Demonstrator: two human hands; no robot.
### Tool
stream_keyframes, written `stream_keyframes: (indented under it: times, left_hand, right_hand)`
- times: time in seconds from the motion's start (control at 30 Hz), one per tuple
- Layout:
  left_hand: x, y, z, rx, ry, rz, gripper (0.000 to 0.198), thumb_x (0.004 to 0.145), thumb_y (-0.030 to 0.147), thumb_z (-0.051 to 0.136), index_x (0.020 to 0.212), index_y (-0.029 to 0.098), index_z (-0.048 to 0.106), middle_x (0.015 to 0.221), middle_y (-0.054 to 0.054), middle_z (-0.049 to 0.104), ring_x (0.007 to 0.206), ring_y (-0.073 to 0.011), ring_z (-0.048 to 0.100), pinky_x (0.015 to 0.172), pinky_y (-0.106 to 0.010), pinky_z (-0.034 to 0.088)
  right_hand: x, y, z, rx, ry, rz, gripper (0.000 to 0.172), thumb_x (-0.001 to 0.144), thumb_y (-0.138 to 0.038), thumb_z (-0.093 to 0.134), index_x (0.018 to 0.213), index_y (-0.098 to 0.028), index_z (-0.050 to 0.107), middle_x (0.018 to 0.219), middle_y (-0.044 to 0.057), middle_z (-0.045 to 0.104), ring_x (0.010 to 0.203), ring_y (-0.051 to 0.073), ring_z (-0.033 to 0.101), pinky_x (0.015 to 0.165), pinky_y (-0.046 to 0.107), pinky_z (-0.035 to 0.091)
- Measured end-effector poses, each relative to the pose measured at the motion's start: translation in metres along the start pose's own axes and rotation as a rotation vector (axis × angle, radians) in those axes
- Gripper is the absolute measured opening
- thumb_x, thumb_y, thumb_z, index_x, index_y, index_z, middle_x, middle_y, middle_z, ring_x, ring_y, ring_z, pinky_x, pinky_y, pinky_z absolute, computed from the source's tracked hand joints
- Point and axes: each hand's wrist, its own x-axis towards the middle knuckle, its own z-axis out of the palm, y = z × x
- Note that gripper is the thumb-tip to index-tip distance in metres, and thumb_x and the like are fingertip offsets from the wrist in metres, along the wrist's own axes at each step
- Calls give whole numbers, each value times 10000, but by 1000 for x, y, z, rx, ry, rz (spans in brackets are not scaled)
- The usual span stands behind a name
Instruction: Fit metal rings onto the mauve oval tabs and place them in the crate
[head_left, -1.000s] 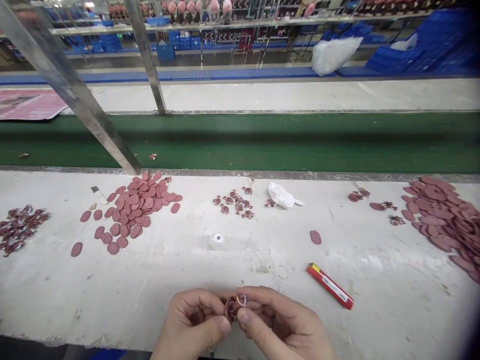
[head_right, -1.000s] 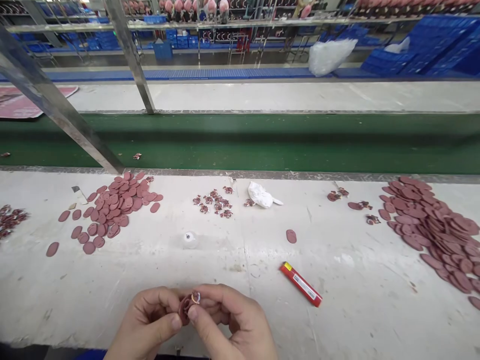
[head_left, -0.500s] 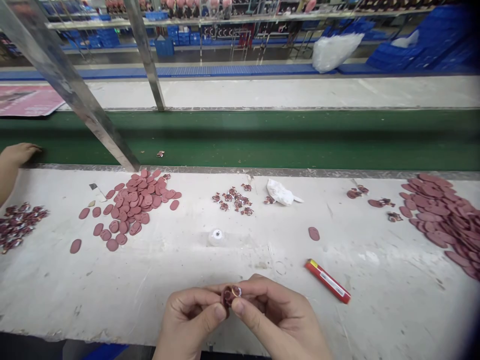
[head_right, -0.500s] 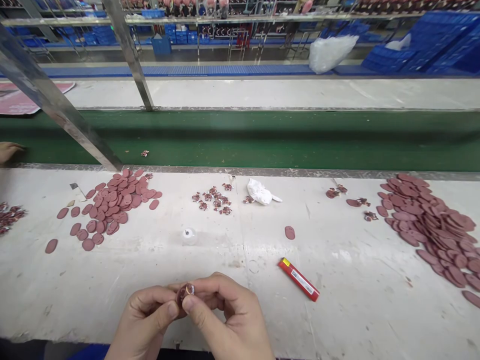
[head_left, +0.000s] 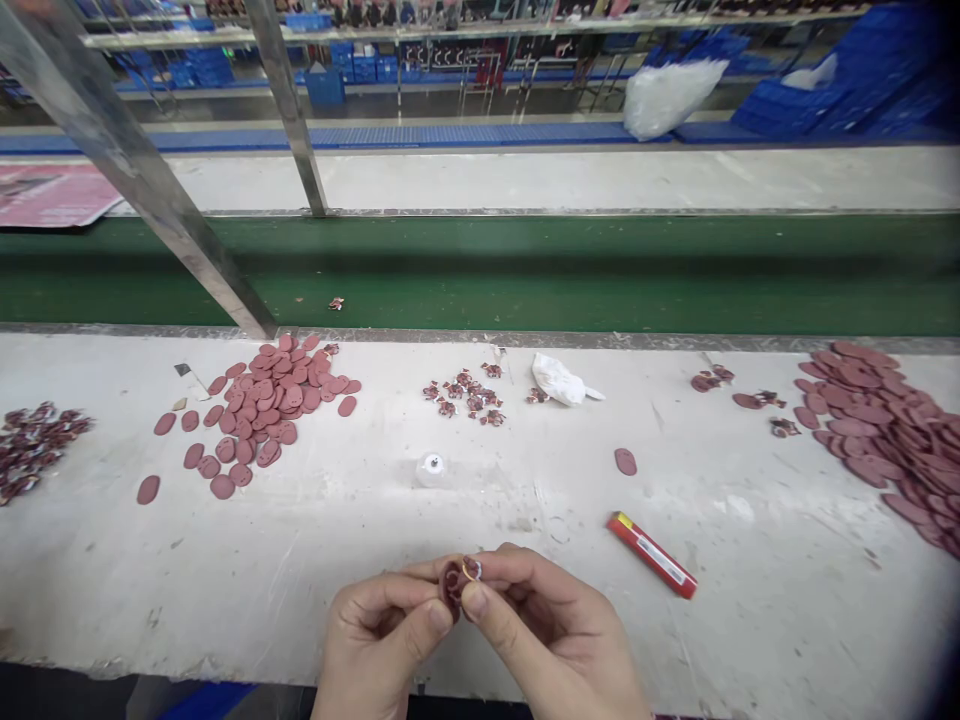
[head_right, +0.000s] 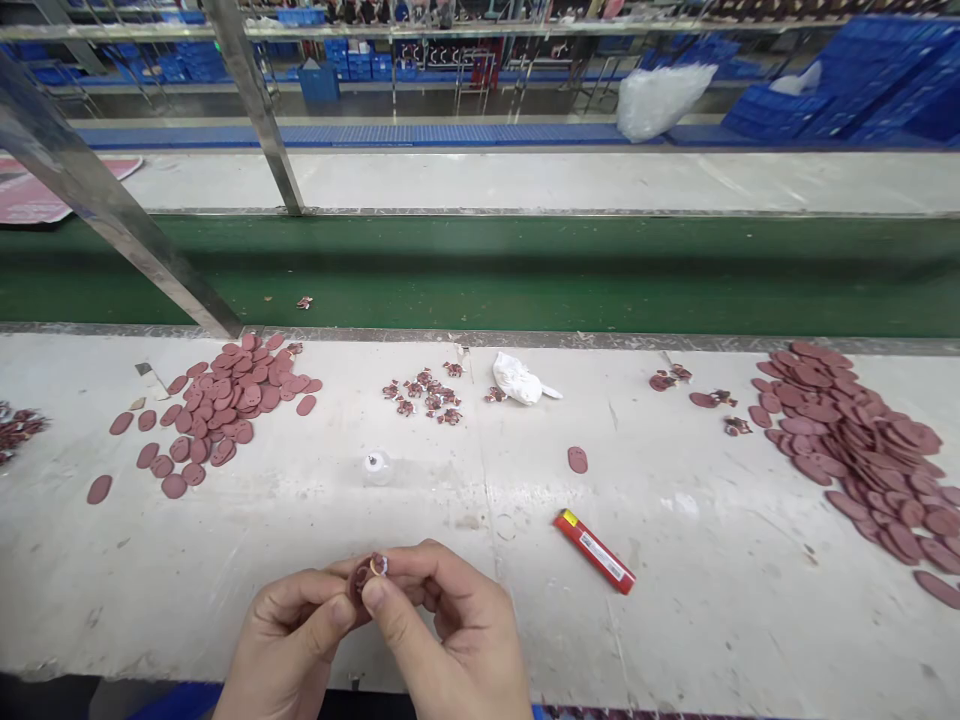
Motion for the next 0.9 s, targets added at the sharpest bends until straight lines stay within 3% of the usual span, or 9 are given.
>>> stream_keyframes:
  times: [0.23,0.67,0.8,0.9]
  left_hand:
    - [-2,3,3,31,5,21,214,636,427,976,682,261,848,973,-84,866,1010,-340,802,989,-474,630]
    - [-5,0,2,36,46,61,215,617,426,986,701,278,853,989,-63,867,1014,-304,805,915,-363,651]
    - [-6,8,-14,97,-13,31,373,617,511,965,909,299,872,1130,-92,839,1070,-325,793,796,-302,668]
    - [10,34,-35,413,-48,145,396,779,612,806,983,279,864,1127,-110,840,1062,-328,794,781,-331,679]
  right_hand:
    - [-5,5,4,33,42,-53,168,797,-448,887,827,-293,829,762,12,729,766,182,683,785,283,593]
    - [-3,15,11,186,80,-67,196,749,-457,930,825,-302,838,782,18,769,769,178,714,755,260,598]
    - [2,23,-5,222,82,-70,173,776,-428,916,860,-294,845,801,24,782,753,169,716,758,255,613]
    - [6,26,-31,201,83,-98,171,804,-425,896,906,-297,848,835,42,800,752,163,716,726,230,612]
